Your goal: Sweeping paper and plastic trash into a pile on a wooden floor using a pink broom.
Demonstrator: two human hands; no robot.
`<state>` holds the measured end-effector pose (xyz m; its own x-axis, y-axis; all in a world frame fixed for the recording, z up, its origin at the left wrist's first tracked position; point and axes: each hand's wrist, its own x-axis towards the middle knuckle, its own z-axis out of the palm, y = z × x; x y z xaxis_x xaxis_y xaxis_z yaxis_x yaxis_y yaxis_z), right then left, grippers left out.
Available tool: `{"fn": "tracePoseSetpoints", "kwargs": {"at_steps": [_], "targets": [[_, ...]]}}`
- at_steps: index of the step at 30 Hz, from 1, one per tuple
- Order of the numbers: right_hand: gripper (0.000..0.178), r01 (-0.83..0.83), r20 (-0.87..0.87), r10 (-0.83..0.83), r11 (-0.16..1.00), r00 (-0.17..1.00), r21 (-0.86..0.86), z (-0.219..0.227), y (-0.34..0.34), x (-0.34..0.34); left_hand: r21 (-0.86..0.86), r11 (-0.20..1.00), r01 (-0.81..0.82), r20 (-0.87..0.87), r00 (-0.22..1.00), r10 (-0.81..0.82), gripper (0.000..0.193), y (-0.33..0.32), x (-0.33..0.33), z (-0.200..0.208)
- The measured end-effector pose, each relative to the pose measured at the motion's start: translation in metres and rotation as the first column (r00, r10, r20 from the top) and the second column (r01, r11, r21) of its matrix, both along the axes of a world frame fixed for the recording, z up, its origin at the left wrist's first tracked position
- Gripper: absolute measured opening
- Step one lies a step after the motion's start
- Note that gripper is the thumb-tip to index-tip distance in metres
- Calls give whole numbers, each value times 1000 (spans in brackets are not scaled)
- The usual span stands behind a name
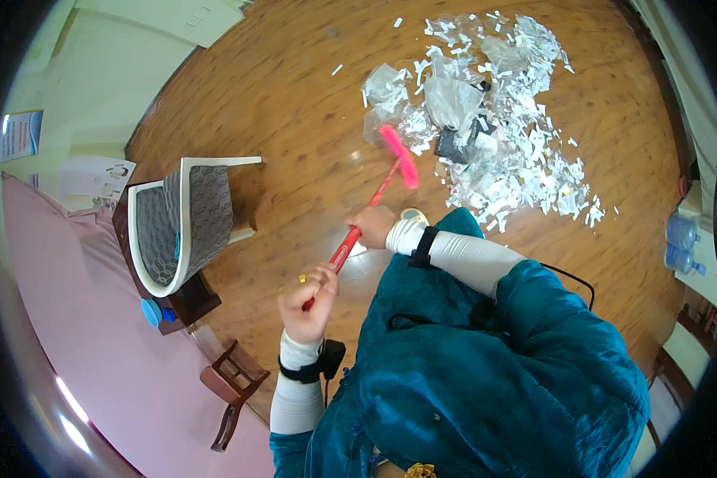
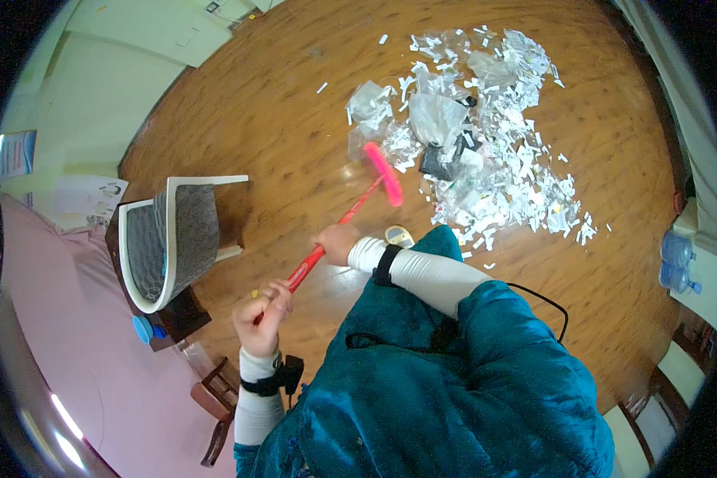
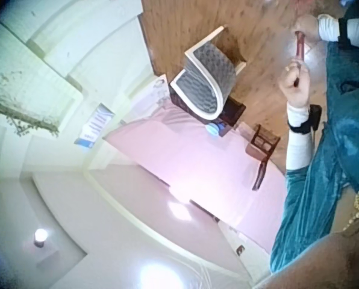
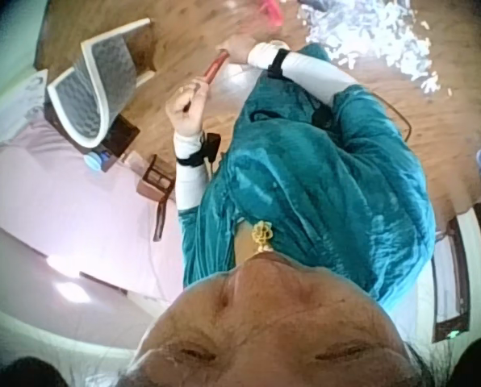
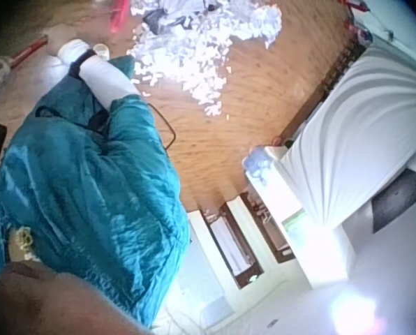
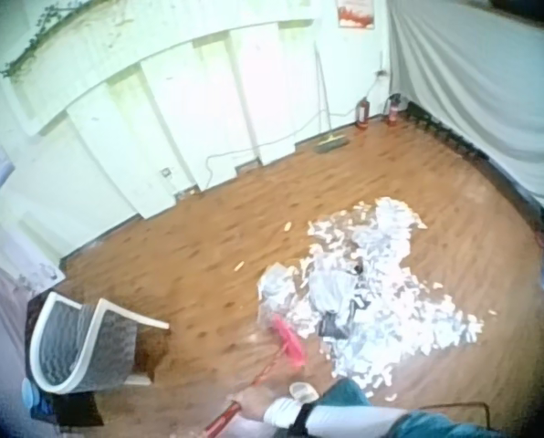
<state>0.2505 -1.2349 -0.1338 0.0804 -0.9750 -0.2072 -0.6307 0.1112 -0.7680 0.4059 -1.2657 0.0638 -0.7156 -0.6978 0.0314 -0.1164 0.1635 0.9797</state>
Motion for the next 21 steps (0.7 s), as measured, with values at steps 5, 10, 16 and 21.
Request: {"fn": "tracePoseSetpoints", "kwargs": {"at_steps": [5,10,16,21], "targets": [[21,-3,-204,34,988,978,153,-11,22,-33,245,955,-166,-15,984,175,30,21,-2,-46],[16,33,-253,-19,998,967,50,-1,61,-24,227,954,-198,-19,978,207,29,57,-1,3],[18,-67,-43,69,997,997,39,37,126,2,166,979,-122,-17,992,127,31,116,6,34],[17,-58,-81,62,997,995,52,-8,195,10,198,968,-156,-81,981,175,31,185,14,-17]]}}
